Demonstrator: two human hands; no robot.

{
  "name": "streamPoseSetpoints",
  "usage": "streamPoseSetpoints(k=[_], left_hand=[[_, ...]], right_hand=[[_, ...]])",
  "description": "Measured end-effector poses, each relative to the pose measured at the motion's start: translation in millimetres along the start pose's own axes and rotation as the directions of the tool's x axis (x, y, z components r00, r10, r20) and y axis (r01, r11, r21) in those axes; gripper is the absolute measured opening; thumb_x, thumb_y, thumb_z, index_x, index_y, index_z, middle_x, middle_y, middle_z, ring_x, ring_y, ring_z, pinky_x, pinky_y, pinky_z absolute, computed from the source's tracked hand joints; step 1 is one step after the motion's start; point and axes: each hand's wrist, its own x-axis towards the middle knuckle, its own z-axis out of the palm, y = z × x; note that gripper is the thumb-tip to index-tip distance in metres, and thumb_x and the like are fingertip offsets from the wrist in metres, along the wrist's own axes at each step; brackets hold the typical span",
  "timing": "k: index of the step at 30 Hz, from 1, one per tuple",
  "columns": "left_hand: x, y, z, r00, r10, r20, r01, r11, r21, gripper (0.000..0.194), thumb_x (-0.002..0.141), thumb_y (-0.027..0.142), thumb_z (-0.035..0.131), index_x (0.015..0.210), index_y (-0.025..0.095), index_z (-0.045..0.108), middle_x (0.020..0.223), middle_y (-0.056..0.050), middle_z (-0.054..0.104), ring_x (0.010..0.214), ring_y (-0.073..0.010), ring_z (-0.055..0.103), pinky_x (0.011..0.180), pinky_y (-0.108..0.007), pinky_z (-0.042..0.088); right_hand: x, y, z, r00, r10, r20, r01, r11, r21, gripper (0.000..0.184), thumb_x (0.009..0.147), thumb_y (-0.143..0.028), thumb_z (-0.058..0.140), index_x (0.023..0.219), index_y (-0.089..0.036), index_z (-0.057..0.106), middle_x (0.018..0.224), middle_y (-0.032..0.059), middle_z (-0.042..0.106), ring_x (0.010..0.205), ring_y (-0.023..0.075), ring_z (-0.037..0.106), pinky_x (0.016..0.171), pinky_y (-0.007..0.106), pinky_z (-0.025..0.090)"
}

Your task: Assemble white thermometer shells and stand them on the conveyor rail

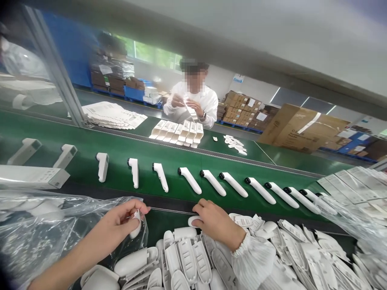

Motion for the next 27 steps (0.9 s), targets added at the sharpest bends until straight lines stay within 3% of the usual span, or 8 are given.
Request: streamPoseSetpoints(k=[7, 10, 13, 16, 21, 23, 25, 27], left_hand=[[8, -1, 10.0, 0.997, -0.052, 0.064, 0.048, 0.997, 0.06, 0.021, 0.084, 0.038, 0.047, 0.094, 0.026, 0.061, 0.06, 0.005, 0.05, 0.058, -0.0187, 0.056, 0.053, -0.025, 0.036], [12, 3, 19.5, 0.995, 0.064, 0.073, -0.072, 0.99, 0.118, 0.027, 0.089, 0.046, 0.049, 0.104, 0.027, 0.062, 0.087, 0.0, 0.061, 0.082, -0.0215, 0.061, 0.069, -0.027, 0.045], [12, 12, 30.0, 0.968, 0.186, 0.169, -0.203, 0.975, 0.089, 0.033, 0.091, 0.053, 0.05, 0.11, 0.029, 0.062, 0.111, -0.003, 0.059, 0.105, -0.0228, 0.055, 0.085, -0.03, 0.045], [11, 19, 36.7, 0.95, 0.224, 0.216, -0.232, 0.973, 0.01, 0.034, 0.095, 0.053, 0.043, 0.096, 0.025, 0.062, 0.093, 0.0, 0.055, 0.084, -0.0174, 0.054, 0.074, -0.026, 0.044], [15, 17, 40.6, 0.98, 0.082, 0.182, -0.026, 0.956, -0.293, 0.043, 0.089, 0.065, 0.044, 0.093, 0.023, 0.053, 0.06, 0.009, 0.03, 0.051, -0.011, 0.026, 0.047, -0.023, 0.025], [20, 10, 43.4, 0.984, 0.06, 0.17, 0.004, 0.937, -0.351, 0.043, 0.088, 0.065, 0.045, 0.094, 0.023, 0.051, 0.06, 0.008, 0.034, 0.051, -0.0107, 0.025, 0.046, -0.023, 0.025], [26, -1, 46.7, 0.993, 0.047, 0.104, -0.009, 0.942, -0.335, 0.035, 0.088, 0.054, 0.05, 0.104, 0.023, 0.052, 0.076, 0.003, 0.051, 0.054, -0.0106, 0.034, 0.048, -0.023, 0.032], [32, -14, 49.0, 1.0, 0.029, 0.011, -0.025, 0.954, -0.298, 0.039, 0.082, 0.035, 0.053, 0.119, 0.024, 0.048, 0.111, -0.006, 0.059, 0.069, -0.0132, 0.051, 0.058, -0.025, 0.043]], right_hand=[[-5, 2, -11, 0.999, -0.031, 0.022, 0.03, 0.998, 0.047, 0.022, 0.089, -0.027, 0.068, 0.11, -0.021, 0.07, 0.107, 0.0072, 0.066, 0.097, 0.0258, 0.063, 0.08, 0.034, 0.048], [-5, -10, -22, 0.992, -0.13, 0.007, 0.124, 0.959, 0.254, 0.023, 0.088, -0.029, 0.07, 0.11, -0.024, 0.071, 0.108, 0.0042, 0.068, 0.1, 0.0232, 0.063, 0.083, 0.031, 0.048], [-2, -32, -31, 0.965, -0.249, -0.08, 0.257, 0.843, 0.472, 0.024, 0.087, -0.035, 0.072, 0.11, -0.027, 0.073, 0.106, 0.0018, 0.069, 0.093, 0.019, 0.064, 0.082, 0.029, 0.047], [6, -53, -32, 0.956, -0.23, -0.183, 0.291, 0.657, 0.696, 0.03, 0.083, -0.036, 0.076, 0.11, -0.027, 0.072, 0.101, 0.0018, 0.069, 0.086, 0.0173, 0.063, 0.077, 0.029, 0.048], [23, -76, -12, 0.964, 0.107, -0.242, 0.236, 0.06, 0.97, 0.056, 0.061, -0.029, 0.092, 0.109, -0.024, 0.065, 0.093, -0.0011, 0.065, 0.081, 0.014, 0.06, 0.076, 0.027, 0.049], [31, -79, -3, 0.96, 0.168, -0.222, 0.236, -0.066, 0.97, 0.047, 0.062, -0.031, 0.09, 0.099, -0.02, 0.064, 0.086, -0.0011, 0.065, 0.078, 0.0132, 0.059, 0.075, 0.027, 0.048], [42, -74, 3, 0.959, 0.209, -0.193, 0.207, -0.047, 0.977, 0.039, 0.068, -0.035, 0.086, 0.096, -0.019, 0.064, 0.082, -0.0008, 0.065, 0.074, 0.0133, 0.058, 0.072, 0.027, 0.047], [54, -57, 3, 0.943, 0.241, -0.228, 0.192, 0.163, 0.968, 0.038, 0.074, -0.038, 0.079, 0.106, -0.02, 0.065, 0.084, -0.0002, 0.065, 0.073, 0.0147, 0.058, 0.071, 0.029, 0.047]])
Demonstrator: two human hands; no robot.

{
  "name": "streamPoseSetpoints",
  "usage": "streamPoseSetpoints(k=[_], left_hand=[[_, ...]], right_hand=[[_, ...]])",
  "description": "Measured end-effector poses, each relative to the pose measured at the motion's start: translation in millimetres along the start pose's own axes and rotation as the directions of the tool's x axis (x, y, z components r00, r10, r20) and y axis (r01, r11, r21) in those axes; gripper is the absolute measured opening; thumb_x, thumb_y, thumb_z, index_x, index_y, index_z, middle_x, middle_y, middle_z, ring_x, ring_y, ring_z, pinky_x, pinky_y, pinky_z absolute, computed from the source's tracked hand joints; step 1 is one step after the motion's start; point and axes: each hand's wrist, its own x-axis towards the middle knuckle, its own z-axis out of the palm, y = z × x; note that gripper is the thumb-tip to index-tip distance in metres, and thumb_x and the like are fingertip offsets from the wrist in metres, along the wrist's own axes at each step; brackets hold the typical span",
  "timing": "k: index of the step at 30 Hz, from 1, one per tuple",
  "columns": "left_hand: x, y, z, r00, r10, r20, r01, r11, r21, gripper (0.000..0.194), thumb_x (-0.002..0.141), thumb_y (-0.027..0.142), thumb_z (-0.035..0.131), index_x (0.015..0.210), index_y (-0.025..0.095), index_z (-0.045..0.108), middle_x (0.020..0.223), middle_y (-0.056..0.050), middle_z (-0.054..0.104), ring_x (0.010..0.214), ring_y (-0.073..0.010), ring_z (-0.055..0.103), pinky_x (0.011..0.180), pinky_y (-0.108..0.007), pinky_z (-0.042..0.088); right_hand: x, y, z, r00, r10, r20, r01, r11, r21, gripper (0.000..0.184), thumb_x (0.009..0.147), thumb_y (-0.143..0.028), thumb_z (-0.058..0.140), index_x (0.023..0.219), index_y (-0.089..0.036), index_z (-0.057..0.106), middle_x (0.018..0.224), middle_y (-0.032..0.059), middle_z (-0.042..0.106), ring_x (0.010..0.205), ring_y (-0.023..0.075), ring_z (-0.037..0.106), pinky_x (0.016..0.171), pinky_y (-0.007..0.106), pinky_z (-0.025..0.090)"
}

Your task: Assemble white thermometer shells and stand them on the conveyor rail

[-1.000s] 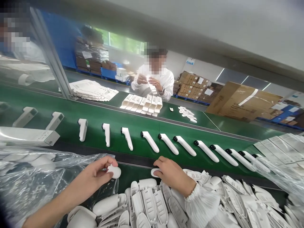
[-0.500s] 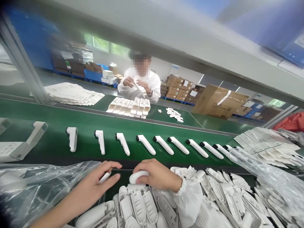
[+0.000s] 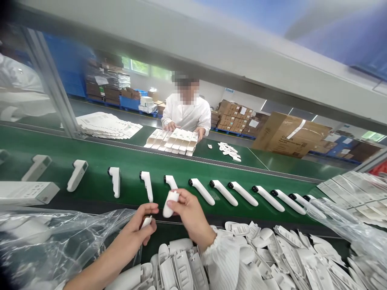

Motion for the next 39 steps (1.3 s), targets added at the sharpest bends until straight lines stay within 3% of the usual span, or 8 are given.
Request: streamPoseSetpoints(k=[2, 7, 14, 21, 30, 32, 36, 39], left_hand=[[4, -11, -3.2, 0.998, 0.008, -0.056, -0.008, 1.0, 0.006, 0.056, 0.075, 0.023, 0.051, 0.131, 0.026, 0.041, 0.138, -0.01, 0.049, 0.101, -0.0192, 0.058, 0.077, -0.03, 0.05], [3, -6, -8.3, 0.999, -0.041, 0.034, 0.047, 0.982, -0.181, 0.066, 0.085, 0.032, 0.052, 0.145, 0.028, 0.024, 0.154, -0.012, 0.039, 0.142, -0.0225, 0.039, 0.116, -0.042, 0.032], [-1, 8, -8.3, 0.995, -0.065, 0.072, 0.082, 0.962, -0.26, 0.05, 0.081, 0.056, 0.064, 0.117, 0.023, 0.054, 0.127, -0.01, 0.062, 0.13, -0.0267, 0.051, 0.108, -0.037, 0.043], [3, 5, -7.1, 1.0, -0.007, 0.001, 0.007, 0.967, -0.256, 0.033, 0.08, 0.05, 0.065, 0.101, 0.025, 0.062, 0.098, 0.0, 0.064, 0.1, -0.0213, 0.058, 0.095, -0.033, 0.047], [2, 14, -10.6, 1.0, -0.016, 0.024, 0.023, 0.949, -0.314, 0.042, 0.073, 0.049, 0.073, 0.102, 0.023, 0.058, 0.086, -0.002, 0.07, 0.091, -0.0225, 0.065, 0.092, -0.036, 0.048], [0, 18, -8.4, 0.999, -0.021, 0.034, 0.031, 0.943, -0.332, 0.042, 0.072, 0.05, 0.075, 0.1, 0.022, 0.06, 0.091, -0.003, 0.07, 0.096, -0.0224, 0.065, 0.095, -0.036, 0.05], [-2, 28, -1.1, 0.999, 0.004, 0.053, 0.012, 0.955, -0.297, 0.037, 0.075, 0.05, 0.073, 0.096, 0.021, 0.064, 0.097, -0.004, 0.067, 0.102, -0.0228, 0.065, 0.097, -0.036, 0.052], [-11, 26, -7.8, 0.998, 0.057, 0.0, -0.057, 0.997, -0.057, 0.042, 0.083, 0.051, 0.062, 0.112, 0.02, 0.064, 0.111, -0.009, 0.068, 0.112, -0.0267, 0.063, 0.099, -0.038, 0.052]], right_hand=[[18, 4, -19, 0.997, -0.081, -0.013, 0.073, 0.942, -0.327, 0.04, 0.081, -0.036, 0.071, 0.119, -0.023, 0.066, 0.087, 0.0003, 0.064, 0.073, 0.016, 0.057, 0.072, 0.031, 0.047], [50, 16, -49, 0.981, -0.119, 0.155, 0.195, 0.512, -0.837, 0.042, 0.086, -0.019, 0.063, 0.128, -0.025, 0.066, 0.116, 0.0071, 0.064, 0.1, 0.0219, 0.06, 0.093, 0.035, 0.045], [59, 29, -44, 0.998, -0.057, 0.022, 0.03, 0.149, -0.988, 0.053, 0.092, -0.02, 0.059, 0.143, -0.013, 0.048, 0.119, 0.0173, 0.062, 0.106, 0.03, 0.063, 0.093, 0.036, 0.046], [57, 27, -62, 0.999, 0.0, 0.034, 0.034, 0.041, -0.999, 0.051, 0.096, -0.019, 0.051, 0.147, -0.013, 0.043, 0.117, 0.0166, 0.062, 0.108, 0.0283, 0.061, 0.092, 0.032, 0.044], [44, 22, -77, 0.99, -0.139, 0.037, 0.047, 0.064, -0.997, 0.048, 0.096, -0.027, 0.056, 0.141, -0.013, 0.05, 0.118, 0.0189, 0.061, 0.11, 0.0321, 0.058, 0.097, 0.042, 0.044], [31, 15, -67, 0.976, -0.201, 0.084, 0.132, 0.24, -0.962, 0.05, 0.094, -0.037, 0.06, 0.14, -0.017, 0.052, 0.126, 0.0173, 0.059, 0.118, 0.033, 0.053, 0.1, 0.047, 0.043], [0, 4, -24, 0.955, -0.109, 0.274, 0.248, 0.8, -0.546, 0.046, 0.09, -0.045, 0.065, 0.131, -0.025, 0.059, 0.114, 0.0069, 0.065, 0.099, 0.0226, 0.063, 0.083, 0.035, 0.052], [-7, 5, -1, 0.944, -0.124, 0.306, 0.234, 0.906, -0.353, 0.031, 0.089, -0.039, 0.066, 0.115, -0.023, 0.065, 0.09, 0.0014, 0.066, 0.083, 0.0175, 0.063, 0.075, 0.029, 0.051]])
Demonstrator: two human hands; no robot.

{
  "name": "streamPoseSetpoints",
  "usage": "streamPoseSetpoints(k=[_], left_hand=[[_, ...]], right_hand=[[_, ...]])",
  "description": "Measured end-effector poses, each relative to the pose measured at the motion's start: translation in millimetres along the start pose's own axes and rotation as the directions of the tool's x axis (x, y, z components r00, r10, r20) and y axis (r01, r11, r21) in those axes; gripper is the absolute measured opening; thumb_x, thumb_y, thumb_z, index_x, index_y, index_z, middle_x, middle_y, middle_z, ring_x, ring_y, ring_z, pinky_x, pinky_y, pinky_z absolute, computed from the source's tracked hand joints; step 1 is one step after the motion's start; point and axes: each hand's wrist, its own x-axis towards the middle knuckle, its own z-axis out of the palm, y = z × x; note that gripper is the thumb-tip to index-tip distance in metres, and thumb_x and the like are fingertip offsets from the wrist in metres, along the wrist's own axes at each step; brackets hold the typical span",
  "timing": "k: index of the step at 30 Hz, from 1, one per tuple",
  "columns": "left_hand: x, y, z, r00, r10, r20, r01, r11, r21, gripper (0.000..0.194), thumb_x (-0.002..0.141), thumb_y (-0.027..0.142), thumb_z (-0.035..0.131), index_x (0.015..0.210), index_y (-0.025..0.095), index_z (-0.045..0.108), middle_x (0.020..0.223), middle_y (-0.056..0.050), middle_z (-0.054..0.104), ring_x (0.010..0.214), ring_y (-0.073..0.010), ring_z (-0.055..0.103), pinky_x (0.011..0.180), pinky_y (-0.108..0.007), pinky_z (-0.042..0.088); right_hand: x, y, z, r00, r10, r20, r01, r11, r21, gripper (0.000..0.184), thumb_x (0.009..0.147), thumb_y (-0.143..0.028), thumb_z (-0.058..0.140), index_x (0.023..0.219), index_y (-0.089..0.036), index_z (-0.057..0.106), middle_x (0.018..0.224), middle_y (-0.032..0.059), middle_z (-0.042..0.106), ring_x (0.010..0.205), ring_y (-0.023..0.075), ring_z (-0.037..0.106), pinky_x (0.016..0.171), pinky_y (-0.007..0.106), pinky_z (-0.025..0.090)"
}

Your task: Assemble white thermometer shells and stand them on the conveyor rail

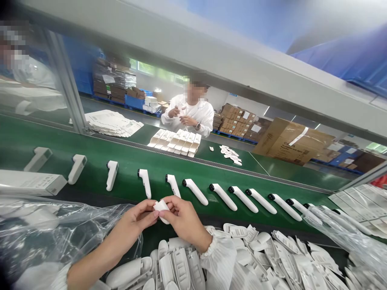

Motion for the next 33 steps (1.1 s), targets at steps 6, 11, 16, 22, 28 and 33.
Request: streamPoseSetpoints(k=[6, 11, 16, 22, 28, 33], left_hand=[[-86, -25, -67.0, 0.93, -0.078, 0.358, -0.216, 0.672, 0.708, 0.084, 0.08, 0.034, 0.071, 0.152, 0.043, 0.03, 0.164, -0.003, 0.024, 0.145, -0.037, 0.031, 0.107, -0.048, 0.046], [-140, -34, -76.4, 0.898, -0.241, 0.369, -0.228, 0.462, 0.857, 0.117, 0.068, 0.025, 0.084, 0.154, 0.043, 0.007, 0.165, -0.005, 0.006, 0.149, -0.0418, 0.007, 0.116, -0.064, 0.023], [-131, -41, -61.2, 0.919, -0.217, 0.33, -0.23, 0.385, 0.894, 0.105, 0.076, 0.042, 0.079, 0.157, 0.034, 0.013, 0.164, -0.009, 0.019, 0.149, -0.0419, 0.015, 0.117, -0.063, 0.02], [-128, -51, -61.0, 0.938, 0.05, 0.342, -0.341, 0.288, 0.895, 0.063, 0.093, 0.047, 0.059, 0.15, 0.027, 0.04, 0.145, -0.01, 0.053, 0.129, -0.0339, 0.049, 0.109, -0.047, 0.036], [-126, -50, -53.1, 0.93, 0.081, 0.359, -0.368, 0.181, 0.912, 0.043, 0.097, 0.032, 0.052, 0.138, 0.019, 0.053, 0.124, -0.013, 0.062, 0.109, -0.0308, 0.057, 0.092, -0.042, 0.045], [-124, -45, -51.2, 0.937, -0.031, 0.348, -0.338, 0.182, 0.923, 0.045, 0.089, 0.014, 0.052, 0.133, 0.023, 0.056, 0.12, -0.011, 0.063, 0.108, -0.0316, 0.058, 0.084, -0.04, 0.05]], right_hand=[[20, 32, -31, 0.978, 0.008, -0.209, -0.126, 0.82, -0.559, 0.024, 0.084, -0.019, 0.064, 0.108, -0.019, 0.067, 0.105, 0.0069, 0.068, 0.092, 0.0218, 0.062, 0.088, 0.034, 0.048], [33, 70, -52, 0.962, 0.084, -0.258, -0.267, 0.471, -0.841, 0.046, 0.092, -0.015, 0.052, 0.138, -0.01, 0.049, 0.115, 0.0199, 0.066, 0.101, 0.0304, 0.065, 0.091, 0.04, 0.046], [38, 67, -56, 0.976, 0.079, -0.201, -0.216, 0.309, -0.926, 0.043, 0.099, -0.025, 0.047, 0.136, -0.006, 0.051, 0.107, 0.0225, 0.067, 0.101, 0.0341, 0.063, 0.087, 0.042, 0.047], [-3, 7, -1, 0.989, -0.107, 0.101, 0.143, 0.539, -0.83, 0.039, 0.102, -0.04, 0.045, 0.13, -0.019, 0.06, 0.116, 0.0147, 0.065, 0.107, 0.0307, 0.059, 0.093, 0.043, 0.046], [-33, -18, 66, 0.835, 0.025, 0.549, 0.385, 0.688, -0.616, 0.016, 0.094, -0.033, 0.062, 0.103, -0.021, 0.069, 0.095, 0.0071, 0.064, 0.094, 0.0257, 0.059, 0.084, 0.037, 0.047], [-23, -24, 56, 0.881, 0.07, 0.468, 0.16, 0.886, -0.434, 0.014, 0.091, -0.022, 0.064, 0.104, -0.025, 0.067, 0.101, 0.0032, 0.062, 0.092, 0.0204, 0.061, 0.077, 0.03, 0.047]])
